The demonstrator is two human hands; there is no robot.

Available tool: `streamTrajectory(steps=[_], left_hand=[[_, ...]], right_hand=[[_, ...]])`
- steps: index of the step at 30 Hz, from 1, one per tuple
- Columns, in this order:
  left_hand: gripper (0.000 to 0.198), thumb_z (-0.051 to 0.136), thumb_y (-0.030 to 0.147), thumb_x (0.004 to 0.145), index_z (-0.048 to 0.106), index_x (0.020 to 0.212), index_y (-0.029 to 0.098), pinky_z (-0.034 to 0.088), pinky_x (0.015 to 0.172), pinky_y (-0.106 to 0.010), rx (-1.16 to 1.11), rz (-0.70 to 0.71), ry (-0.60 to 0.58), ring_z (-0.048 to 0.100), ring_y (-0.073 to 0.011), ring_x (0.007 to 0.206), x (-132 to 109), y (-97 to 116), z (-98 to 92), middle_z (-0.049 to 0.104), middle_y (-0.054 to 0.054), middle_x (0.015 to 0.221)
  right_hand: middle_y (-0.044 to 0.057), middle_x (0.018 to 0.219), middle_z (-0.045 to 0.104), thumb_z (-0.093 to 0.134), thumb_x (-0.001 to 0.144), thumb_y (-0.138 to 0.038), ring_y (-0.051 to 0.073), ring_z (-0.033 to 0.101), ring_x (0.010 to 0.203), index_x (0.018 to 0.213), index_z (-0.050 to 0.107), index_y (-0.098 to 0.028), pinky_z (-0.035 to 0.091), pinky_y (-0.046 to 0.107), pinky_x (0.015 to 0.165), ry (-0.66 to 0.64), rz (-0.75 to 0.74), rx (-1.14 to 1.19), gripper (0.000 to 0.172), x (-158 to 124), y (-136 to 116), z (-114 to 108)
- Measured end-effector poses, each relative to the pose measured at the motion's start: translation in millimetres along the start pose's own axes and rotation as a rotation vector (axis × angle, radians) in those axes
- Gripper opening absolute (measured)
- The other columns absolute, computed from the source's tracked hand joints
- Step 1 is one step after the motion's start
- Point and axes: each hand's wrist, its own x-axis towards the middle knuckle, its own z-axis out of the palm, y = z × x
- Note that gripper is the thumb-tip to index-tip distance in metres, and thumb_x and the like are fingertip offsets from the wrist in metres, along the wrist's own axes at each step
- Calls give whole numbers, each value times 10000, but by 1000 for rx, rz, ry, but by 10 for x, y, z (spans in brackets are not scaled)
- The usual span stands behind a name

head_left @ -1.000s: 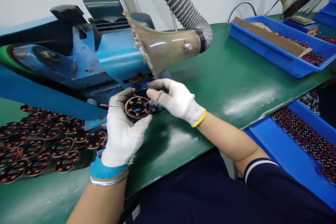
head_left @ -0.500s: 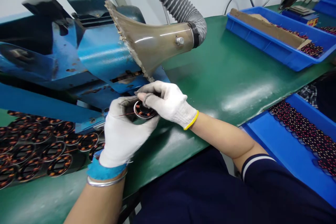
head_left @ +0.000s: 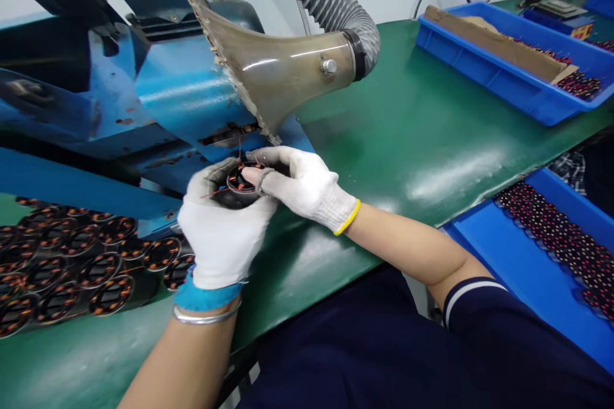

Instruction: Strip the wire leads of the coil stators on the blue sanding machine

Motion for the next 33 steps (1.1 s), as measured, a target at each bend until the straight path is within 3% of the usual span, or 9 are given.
streamTrajectory(steps=[3, 5, 8, 12, 18, 24, 29, 33], left_hand=[[604, 992, 516, 795, 893, 1300, 198, 785, 1200, -645, -29, -27, 32, 911, -341, 1156, 83, 11, 54, 930, -110, 1221], [621, 998, 507, 783, 883, 1301, 184, 777, 1218, -650, -38, -40, 46, 907, -342, 1182, 145, 31, 89, 935, -114, 1227], [601, 992, 455, 761, 877, 1273, 161, 789, 1187, -620, -14, -56, 59, 892, -348, 1224, 215, 93, 140, 931, -131, 1233], [509, 944, 385, 761, 863, 1209, 155, 795, 1139, -606, 28, -80, 84, 874, -339, 1173, 268, 167, 183, 919, -126, 1172], [437, 897, 329, 785, 827, 1180, 157, 764, 1191, -638, 43, -94, 85, 857, -329, 1141, 328, 180, 171, 886, -114, 1143], [416, 933, 307, 803, 766, 1162, 181, 726, 1246, -630, 70, -88, 89, 827, -300, 1137, 352, 169, 200, 838, -77, 1137], [416, 941, 313, 786, 745, 1140, 214, 712, 1255, -633, 75, -46, 108, 827, -293, 1085, 362, 107, 228, 862, -67, 1150], [422, 945, 326, 771, 745, 1128, 222, 717, 1230, -600, 67, -26, 123, 828, -291, 1074, 374, 81, 231, 870, -67, 1142]], right_hand=[[173, 1468, 941, 1249, 840, -420, 379, 892, 1486, 1431, 910, -118, 707, 486, 1399, -53, -42, -102, 746, 63, 37, -16], [169, 1539, 926, 1219, 883, -414, 373, 862, 1559, 1525, 894, -120, 664, 453, 1445, -73, -83, -162, 777, 98, 52, -30], [127, 1570, 917, 1189, 930, -423, 355, 826, 1617, 1450, 927, -181, 630, 401, 1468, -50, -164, -164, 631, 96, 53, -51], [97, 1484, 934, 1170, 956, -442, 359, 839, 1570, 1324, 936, -225, 647, 449, 1460, -54, -213, -113, 487, 56, 51, -76], [118, 1443, 953, 1182, 889, -559, 360, 849, 1539, 1310, 931, -205, 687, 421, 1376, -61, -203, -73, 605, 102, 76, -62], [12, 1305, 1007, 1151, 673, -612, 302, 843, 1578, 1126, 980, -291, 664, 315, 1189, 19, -160, -100, 581, 243, 138, -4], [-10, 1140, 1003, 1058, 726, -559, 278, 882, 1481, 1099, 972, -298, 681, 307, 1126, 9, -173, -117, 463, 235, 132, -8], [-13, 1110, 992, 1044, 757, -550, 275, 905, 1437, 1152, 965, -290, 683, 305, 1101, 29, -202, -126, 479, 220, 133, 2]])
